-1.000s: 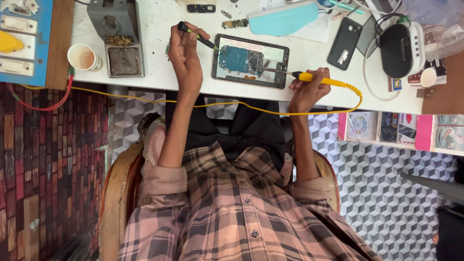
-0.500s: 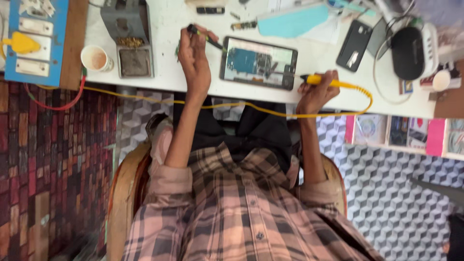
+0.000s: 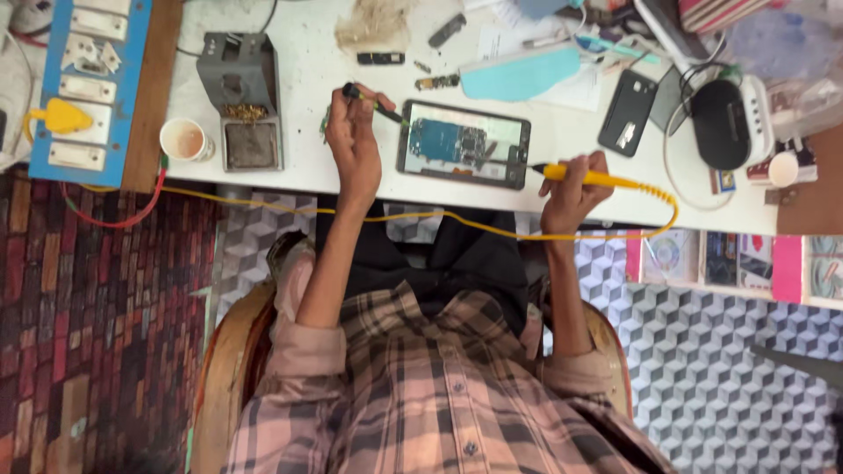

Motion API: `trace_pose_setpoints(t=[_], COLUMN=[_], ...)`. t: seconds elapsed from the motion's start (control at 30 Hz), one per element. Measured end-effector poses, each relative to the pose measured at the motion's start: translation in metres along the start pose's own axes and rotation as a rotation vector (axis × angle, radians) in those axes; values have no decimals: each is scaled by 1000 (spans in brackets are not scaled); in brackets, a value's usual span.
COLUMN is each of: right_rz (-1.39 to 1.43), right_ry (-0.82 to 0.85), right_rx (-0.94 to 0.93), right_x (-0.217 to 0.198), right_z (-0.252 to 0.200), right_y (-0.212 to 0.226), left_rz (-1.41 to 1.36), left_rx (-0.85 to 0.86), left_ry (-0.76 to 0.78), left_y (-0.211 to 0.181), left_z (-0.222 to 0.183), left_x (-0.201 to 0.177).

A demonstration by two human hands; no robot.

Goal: The person uses a soldering iron and a screwdriver to work on a tablet's internal circuit board. They repeatedly apply heat to specific points on the board while manipulating components with the screwdriver.

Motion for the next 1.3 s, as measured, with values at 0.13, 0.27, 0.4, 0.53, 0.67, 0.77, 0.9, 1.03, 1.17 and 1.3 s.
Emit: trace_pose_setpoints(t=[0.13,0.27,0.4,0.53,0.67,0.77,0.9,1.03,1.17,1.3], right_rz=[-157,-464,-677,-630,-657,-509,-404,-504,-628,-632], right_ry=[155,254,257,205,203,304,459,286,188,251], right_rx=[11,-150,-272,-178,-146,-53,39,6,-88,-26], right_x=[20,51,74,80,79,81,88,88,95,100], right_z=[16,17,35,36,30,24,15,6,0,3], right_y=[27,55,78,84,92,91,93,105,115,120], left_rz=[-7,-62,-44,-10,-25,-19,61,13,43,64], left_rx=[-1,-33,-17,-18,-28,-3,4,18,34,29], left_ry=[14,18,-5,13,12,21,29,24,32,13], left_y=[6,5,4,4,5,0,0,-2,0,4], left_z=[5,-5,2,-2,0,-1,0,0,0,2], left_x=[7,1,8,3,4,4,5,5,4,1])
Point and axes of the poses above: each hand's wrist, its own z-axis towards the middle knuckle, its own x-axis out of the palm, y = z × x, the point moved 9 cm from there along z, towards the middle knuckle, and after that the axes turned 2 degrees about z, right-handed, at the moved point
